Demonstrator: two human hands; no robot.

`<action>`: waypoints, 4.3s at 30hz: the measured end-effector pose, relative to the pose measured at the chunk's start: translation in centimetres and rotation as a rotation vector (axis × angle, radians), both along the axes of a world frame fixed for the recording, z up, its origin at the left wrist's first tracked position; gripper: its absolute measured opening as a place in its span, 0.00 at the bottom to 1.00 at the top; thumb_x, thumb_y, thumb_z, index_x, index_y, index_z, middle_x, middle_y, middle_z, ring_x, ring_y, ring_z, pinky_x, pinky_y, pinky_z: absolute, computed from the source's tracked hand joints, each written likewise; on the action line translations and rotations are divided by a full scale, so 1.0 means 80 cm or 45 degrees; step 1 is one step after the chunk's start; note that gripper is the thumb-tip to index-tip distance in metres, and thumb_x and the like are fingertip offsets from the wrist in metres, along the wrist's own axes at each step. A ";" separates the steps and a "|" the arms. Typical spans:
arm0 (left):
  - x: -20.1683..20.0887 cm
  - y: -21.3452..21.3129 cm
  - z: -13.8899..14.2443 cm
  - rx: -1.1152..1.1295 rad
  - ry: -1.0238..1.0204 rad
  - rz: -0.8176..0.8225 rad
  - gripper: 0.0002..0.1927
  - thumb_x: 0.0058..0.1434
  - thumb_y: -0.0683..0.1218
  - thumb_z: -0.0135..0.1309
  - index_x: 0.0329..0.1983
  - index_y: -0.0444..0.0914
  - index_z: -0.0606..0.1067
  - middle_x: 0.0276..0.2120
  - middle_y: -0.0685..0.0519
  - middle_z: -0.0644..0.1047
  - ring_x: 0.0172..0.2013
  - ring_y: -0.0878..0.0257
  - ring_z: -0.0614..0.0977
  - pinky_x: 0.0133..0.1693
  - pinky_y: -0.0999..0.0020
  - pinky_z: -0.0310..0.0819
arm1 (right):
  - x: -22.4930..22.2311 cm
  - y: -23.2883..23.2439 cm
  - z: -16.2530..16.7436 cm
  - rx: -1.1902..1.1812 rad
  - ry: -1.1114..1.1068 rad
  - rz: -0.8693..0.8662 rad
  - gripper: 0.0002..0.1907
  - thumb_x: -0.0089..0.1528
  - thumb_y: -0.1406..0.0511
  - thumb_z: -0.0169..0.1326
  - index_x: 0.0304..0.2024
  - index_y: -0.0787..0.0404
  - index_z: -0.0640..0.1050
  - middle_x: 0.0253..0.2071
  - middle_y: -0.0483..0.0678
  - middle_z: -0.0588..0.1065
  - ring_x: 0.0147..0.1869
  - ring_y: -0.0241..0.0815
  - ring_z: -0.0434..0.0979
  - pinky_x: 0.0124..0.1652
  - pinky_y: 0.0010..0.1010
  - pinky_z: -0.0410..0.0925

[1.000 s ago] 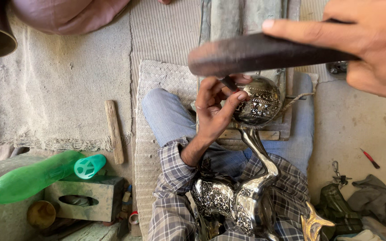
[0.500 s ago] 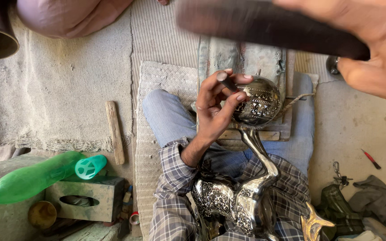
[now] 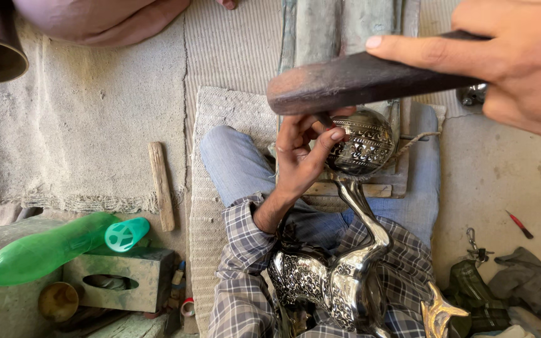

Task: The person uses a hammer and a small metal punch to engrave a decorative pattern onto a spherical metal object. They repeatedly position the punch and strike it with the hammer to create indentations in the metal surface.

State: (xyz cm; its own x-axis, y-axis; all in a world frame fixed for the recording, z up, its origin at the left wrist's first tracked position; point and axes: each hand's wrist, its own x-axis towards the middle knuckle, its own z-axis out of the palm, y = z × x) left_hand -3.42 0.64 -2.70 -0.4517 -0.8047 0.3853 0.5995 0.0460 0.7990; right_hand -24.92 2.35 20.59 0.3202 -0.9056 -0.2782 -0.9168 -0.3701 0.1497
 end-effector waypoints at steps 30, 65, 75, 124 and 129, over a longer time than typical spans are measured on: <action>0.124 -0.018 -0.013 0.085 -0.711 0.016 0.20 0.73 0.41 0.53 0.67 0.37 0.68 0.53 0.45 0.83 0.43 0.62 0.87 0.39 0.65 0.87 | -0.101 0.127 -0.159 -0.570 -0.845 -0.785 0.43 0.65 0.78 0.62 0.78 0.65 0.56 0.43 0.55 0.73 0.41 0.47 0.75 0.43 0.33 0.72; 0.251 0.037 -0.028 0.595 -1.189 0.205 0.26 0.64 0.35 0.53 0.66 0.36 0.68 0.45 0.44 0.84 0.37 0.65 0.85 0.33 0.69 0.82 | 0.080 0.365 -0.340 0.491 -1.889 -1.634 0.26 0.71 0.54 0.34 0.50 0.64 0.77 0.31 0.46 0.81 0.24 0.32 0.71 0.22 0.23 0.63; 0.239 0.015 -0.021 0.475 -1.401 0.084 0.27 0.63 0.35 0.56 0.66 0.37 0.69 0.45 0.46 0.84 0.35 0.66 0.84 0.33 0.71 0.83 | 0.053 0.367 -0.337 0.174 -1.941 -1.069 0.22 0.74 0.58 0.38 0.51 0.70 0.75 0.51 0.56 0.79 0.51 0.45 0.79 0.47 0.35 0.72; 0.032 0.017 -0.077 -0.411 -0.308 0.148 0.17 0.71 0.56 0.53 0.53 0.40 0.74 0.40 0.55 0.80 0.39 0.67 0.75 0.40 0.69 0.69 | 0.032 0.062 -0.002 -0.593 -0.063 0.496 0.36 0.61 0.58 0.55 0.70 0.21 0.65 0.30 0.38 0.74 0.23 0.32 0.68 0.20 0.23 0.64; 0.029 0.025 -0.074 -0.441 -0.331 0.111 0.17 0.71 0.56 0.54 0.53 0.40 0.73 0.40 0.55 0.80 0.40 0.67 0.75 0.41 0.69 0.69 | 0.034 0.054 0.003 -0.570 -0.456 0.442 0.33 0.62 0.59 0.56 0.68 0.21 0.68 0.32 0.38 0.73 0.29 0.32 0.71 0.28 0.28 0.69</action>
